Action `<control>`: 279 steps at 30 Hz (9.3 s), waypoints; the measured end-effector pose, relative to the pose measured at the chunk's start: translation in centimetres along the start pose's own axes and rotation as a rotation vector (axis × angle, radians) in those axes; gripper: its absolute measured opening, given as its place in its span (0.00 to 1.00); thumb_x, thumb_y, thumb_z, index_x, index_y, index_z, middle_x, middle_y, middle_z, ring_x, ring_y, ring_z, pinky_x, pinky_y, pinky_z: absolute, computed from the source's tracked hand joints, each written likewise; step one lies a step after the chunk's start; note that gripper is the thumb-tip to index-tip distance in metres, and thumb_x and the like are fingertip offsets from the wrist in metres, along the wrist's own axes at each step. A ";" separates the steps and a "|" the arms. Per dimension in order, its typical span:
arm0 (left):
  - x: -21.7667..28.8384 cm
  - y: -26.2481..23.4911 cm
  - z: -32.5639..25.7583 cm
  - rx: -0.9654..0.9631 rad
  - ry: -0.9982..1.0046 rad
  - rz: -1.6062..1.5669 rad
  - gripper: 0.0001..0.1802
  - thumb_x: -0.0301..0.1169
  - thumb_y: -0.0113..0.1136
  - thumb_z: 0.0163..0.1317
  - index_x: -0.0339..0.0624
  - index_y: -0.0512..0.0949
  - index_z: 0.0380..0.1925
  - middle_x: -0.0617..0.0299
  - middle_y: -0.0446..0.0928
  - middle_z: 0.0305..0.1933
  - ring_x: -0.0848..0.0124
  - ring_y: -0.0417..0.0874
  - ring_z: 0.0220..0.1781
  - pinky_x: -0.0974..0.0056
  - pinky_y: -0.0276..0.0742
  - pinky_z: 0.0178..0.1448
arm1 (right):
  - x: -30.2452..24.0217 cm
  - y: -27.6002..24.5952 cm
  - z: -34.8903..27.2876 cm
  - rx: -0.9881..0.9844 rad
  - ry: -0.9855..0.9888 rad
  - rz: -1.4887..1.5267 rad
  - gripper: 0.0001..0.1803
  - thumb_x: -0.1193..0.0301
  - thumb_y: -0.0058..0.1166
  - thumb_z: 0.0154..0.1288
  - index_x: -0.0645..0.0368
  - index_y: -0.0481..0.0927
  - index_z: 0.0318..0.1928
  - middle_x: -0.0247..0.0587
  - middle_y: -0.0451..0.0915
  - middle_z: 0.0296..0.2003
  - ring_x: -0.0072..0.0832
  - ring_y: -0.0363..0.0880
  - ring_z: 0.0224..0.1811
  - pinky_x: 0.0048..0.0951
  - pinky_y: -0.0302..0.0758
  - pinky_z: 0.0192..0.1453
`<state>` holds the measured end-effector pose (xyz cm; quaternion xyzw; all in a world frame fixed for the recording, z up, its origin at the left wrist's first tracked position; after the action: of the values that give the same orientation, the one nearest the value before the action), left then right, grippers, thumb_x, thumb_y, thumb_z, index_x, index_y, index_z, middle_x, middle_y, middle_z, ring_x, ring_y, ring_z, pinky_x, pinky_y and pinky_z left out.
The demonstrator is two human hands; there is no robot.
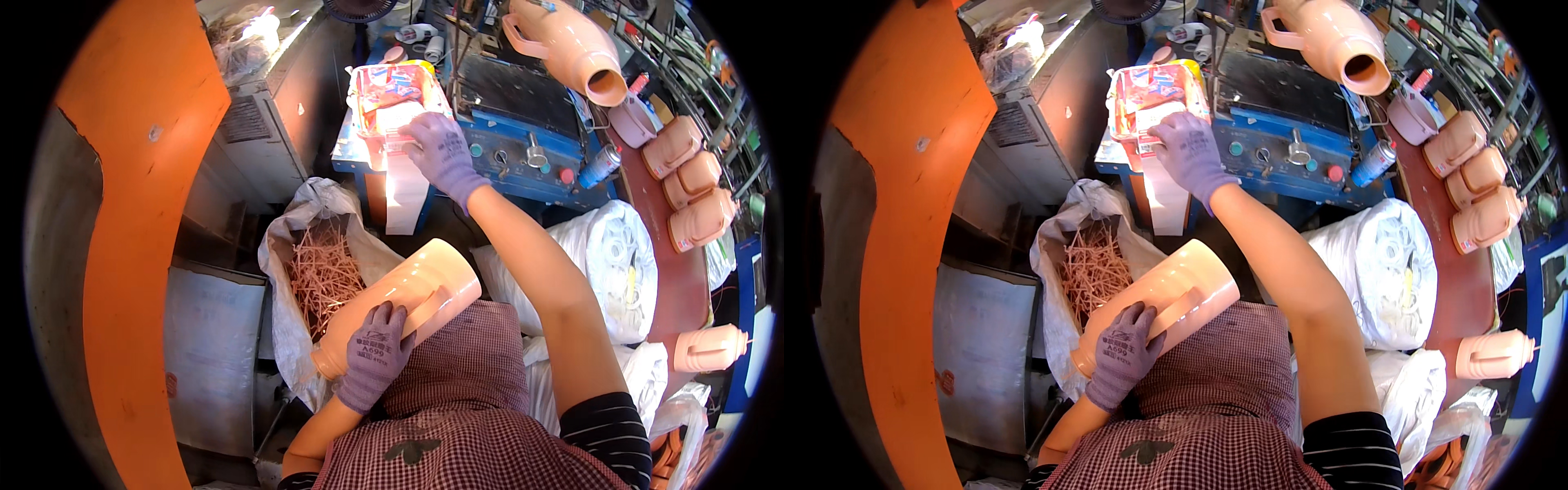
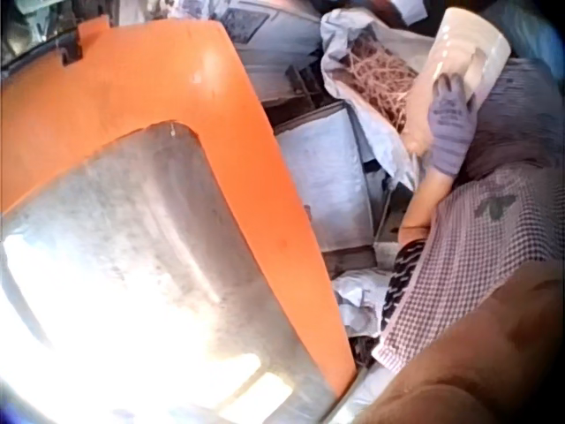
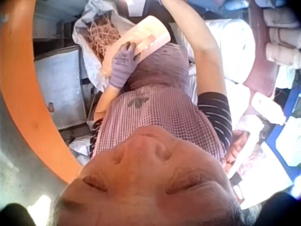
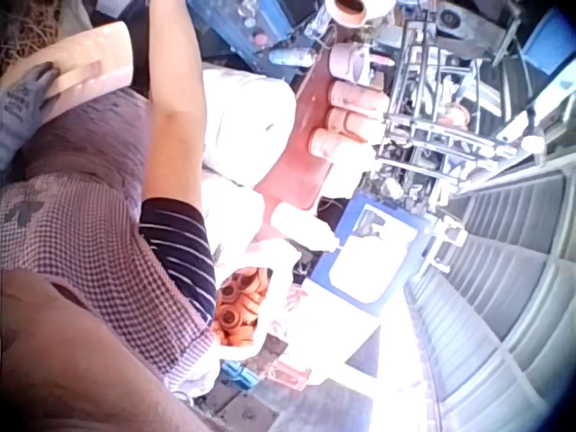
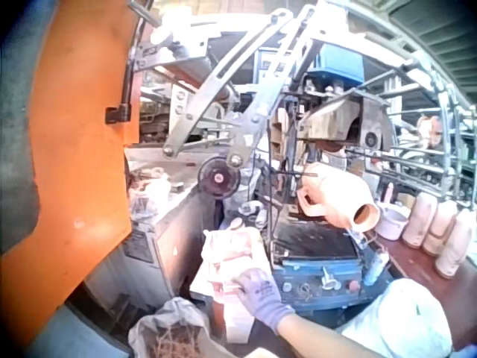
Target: The person repeatedly picks up a pink plastic kettle body, inserts an orange handle, and places the assembled unit onto a nearby surface. The person also handles a small orange cup and a white bag containing orange handles during the process.
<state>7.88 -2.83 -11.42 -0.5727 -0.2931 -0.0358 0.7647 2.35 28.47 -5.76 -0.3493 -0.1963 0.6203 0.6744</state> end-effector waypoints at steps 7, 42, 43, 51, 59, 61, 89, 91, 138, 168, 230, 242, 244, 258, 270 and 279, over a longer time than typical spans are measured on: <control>-1.2 -0.3 0.8 -0.034 -0.030 0.012 0.25 0.37 0.67 0.57 0.39 0.76 0.53 0.45 0.77 0.55 0.50 0.81 0.53 0.52 0.81 0.53 | 0.0 3.6 2.2 -0.180 0.139 -0.102 0.06 0.69 0.62 0.58 0.51 0.81 0.37 0.43 0.80 0.39 0.43 0.80 0.48 0.42 0.75 0.55; 2.8 1.3 -0.1 -0.097 0.040 0.167 0.23 0.38 0.66 0.58 0.40 0.77 0.52 0.47 0.78 0.56 0.51 0.81 0.54 0.52 0.79 0.55 | -4.6 -6.4 -26.7 0.034 1.335 0.997 0.11 0.73 0.64 0.60 0.67 0.82 0.39 0.37 0.82 0.27 0.19 0.79 0.25 0.21 0.76 0.32; 2.8 1.4 -0.1 -0.099 0.041 0.170 0.23 0.38 0.66 0.58 0.40 0.77 0.52 0.47 0.78 0.56 0.51 0.81 0.54 0.52 0.79 0.55 | -4.6 -6.3 -26.9 0.013 1.306 0.946 0.11 0.72 0.64 0.60 0.67 0.82 0.40 0.36 0.82 0.27 0.19 0.79 0.25 0.22 0.77 0.33; 2.2 1.2 -0.1 -0.077 0.080 0.175 0.23 0.38 0.66 0.58 0.38 0.78 0.51 0.47 0.79 0.55 0.51 0.81 0.54 0.53 0.79 0.55 | -2.8 -6.3 -28.5 -0.028 1.097 0.489 0.15 0.72 0.63 0.61 0.62 0.78 0.47 0.36 0.80 0.34 0.23 0.78 0.33 0.28 0.78 0.43; 0.1 0.5 -0.4 -0.043 0.079 0.121 0.23 0.37 0.67 0.58 0.37 0.80 0.51 0.49 0.80 0.55 0.52 0.83 0.52 0.55 0.79 0.56 | -4.0 -7.1 -25.7 0.008 0.865 0.870 0.14 0.73 0.63 0.61 0.61 0.81 0.47 0.40 0.80 0.43 0.29 0.80 0.44 0.31 0.78 0.53; 0.2 0.4 -0.5 -0.049 0.084 0.112 0.23 0.37 0.67 0.58 0.38 0.79 0.51 0.48 0.80 0.55 0.51 0.82 0.53 0.55 0.79 0.56 | -4.5 -7.2 -25.2 -0.031 0.750 0.792 0.12 0.74 0.63 0.61 0.61 0.81 0.46 0.41 0.81 0.44 0.30 0.81 0.45 0.31 0.78 0.53; 0.8 1.2 -0.6 -0.092 0.127 0.139 0.22 0.35 0.67 0.57 0.37 0.77 0.51 0.45 0.78 0.56 0.50 0.81 0.55 0.53 0.79 0.57 | -2.3 -7.7 -24.8 -0.202 0.875 0.412 0.13 0.68 0.63 0.59 0.65 0.80 0.39 0.52 0.82 0.35 0.41 0.83 0.39 0.36 0.79 0.46; 0.6 1.0 -0.6 -0.090 0.120 0.125 0.23 0.35 0.67 0.57 0.37 0.78 0.51 0.45 0.79 0.56 0.49 0.81 0.55 0.53 0.79 0.57 | -1.2 -7.9 -26.0 -0.056 0.928 0.343 0.15 0.68 0.64 0.59 0.65 0.78 0.42 0.50 0.81 0.36 0.39 0.82 0.40 0.35 0.79 0.46; 8.6 -10.0 7.1 -0.697 0.764 -0.819 0.64 0.39 0.84 0.38 0.34 0.53 0.73 0.49 0.77 0.58 0.58 0.82 0.55 0.59 0.78 0.60 | -20.5 -23.3 -17.1 -0.130 -0.266 0.197 0.22 0.65 0.54 0.59 0.57 0.79 0.54 0.41 0.81 0.43 0.37 0.80 0.48 0.47 0.73 0.64; 6.1 -16.0 3.9 0.523 0.121 -0.293 0.53 0.28 0.78 0.38 0.35 0.63 0.68 0.52 0.74 0.61 0.58 0.77 0.61 0.55 0.72 0.67 | 18.5 -30.1 -42.7 -0.773 0.978 -0.587 0.34 0.62 0.69 0.53 0.52 0.74 0.62 0.47 0.73 0.58 0.44 0.74 0.62 0.46 0.73 0.62; 13.0 -3.3 6.5 0.173 0.486 -0.374 0.43 0.41 0.82 0.34 0.38 0.73 0.52 0.52 0.78 0.49 0.52 0.81 0.47 0.52 0.77 0.52 | -10.7 -23.2 -16.4 -0.541 -0.221 -0.015 0.10 0.68 0.60 0.55 0.47 0.82 0.40 0.31 0.83 0.44 0.32 0.83 0.45 0.34 0.81 0.50; 13.0 -3.4 7.3 0.147 0.507 -0.414 0.41 0.41 0.82 0.35 0.37 0.73 0.49 0.51 0.79 0.47 0.51 0.82 0.50 0.52 0.78 0.57 | -9.9 -24.5 -13.2 -0.930 -0.198 0.058 0.10 0.71 0.61 0.60 0.49 0.80 0.43 0.36 0.85 0.36 0.30 0.85 0.39 0.32 0.79 0.50; 12.9 -3.3 7.6 0.162 0.514 -0.395 0.41 0.41 0.82 0.35 0.37 0.73 0.49 0.51 0.79 0.47 0.51 0.82 0.50 0.52 0.78 0.56 | -7.4 -21.3 -17.4 -0.718 0.534 0.861 0.09 0.70 0.60 0.60 0.49 0.81 0.42 0.35 0.84 0.34 0.31 0.85 0.38 0.32 0.79 0.49; 7.1 -8.0 9.5 0.176 0.174 -0.636 0.44 0.32 0.80 0.40 0.33 0.68 0.57 0.49 0.79 0.49 0.57 0.83 0.52 0.57 0.79 0.57 | -2.8 -27.7 -3.2 -0.225 -0.073 0.050 0.29 0.66 0.63 0.58 0.52 0.73 0.60 0.50 0.77 0.51 0.46 0.76 0.53 0.44 0.73 0.58; 7.8 -9.3 6.6 0.145 0.161 -0.542 0.41 0.34 0.78 0.40 0.35 0.69 0.55 0.51 0.78 0.47 0.57 0.82 0.49 0.56 0.78 0.55 | 8.6 -23.6 1.4 0.091 -0.082 -0.898 0.18 0.68 0.54 0.61 0.46 0.77 0.53 0.47 0.69 0.63 0.46 0.65 0.68 0.47 0.65 0.65; 6.8 -11.1 5.9 0.336 0.033 -0.454 0.58 0.33 0.79 0.36 0.28 0.60 0.70 0.47 0.74 0.62 0.59 0.77 0.63 0.57 0.71 0.68 | -3.7 -32.7 -6.7 -0.088 -0.198 -0.730 0.20 0.66 0.55 0.57 0.56 0.78 0.50 0.47 0.70 0.59 0.44 0.66 0.65 0.45 0.68 0.63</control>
<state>6.74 0.63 2.39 -0.3569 -0.4033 -0.1664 0.8260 29.33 23.76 13.74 -0.2233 -0.3984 0.3608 0.8132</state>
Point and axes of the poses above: each hand's wrist, its own z-axis towards the middle knuckle, its own y-axis out of the palm, x = y × z, the point moved 2 cm from there along z, towards the middle knuckle
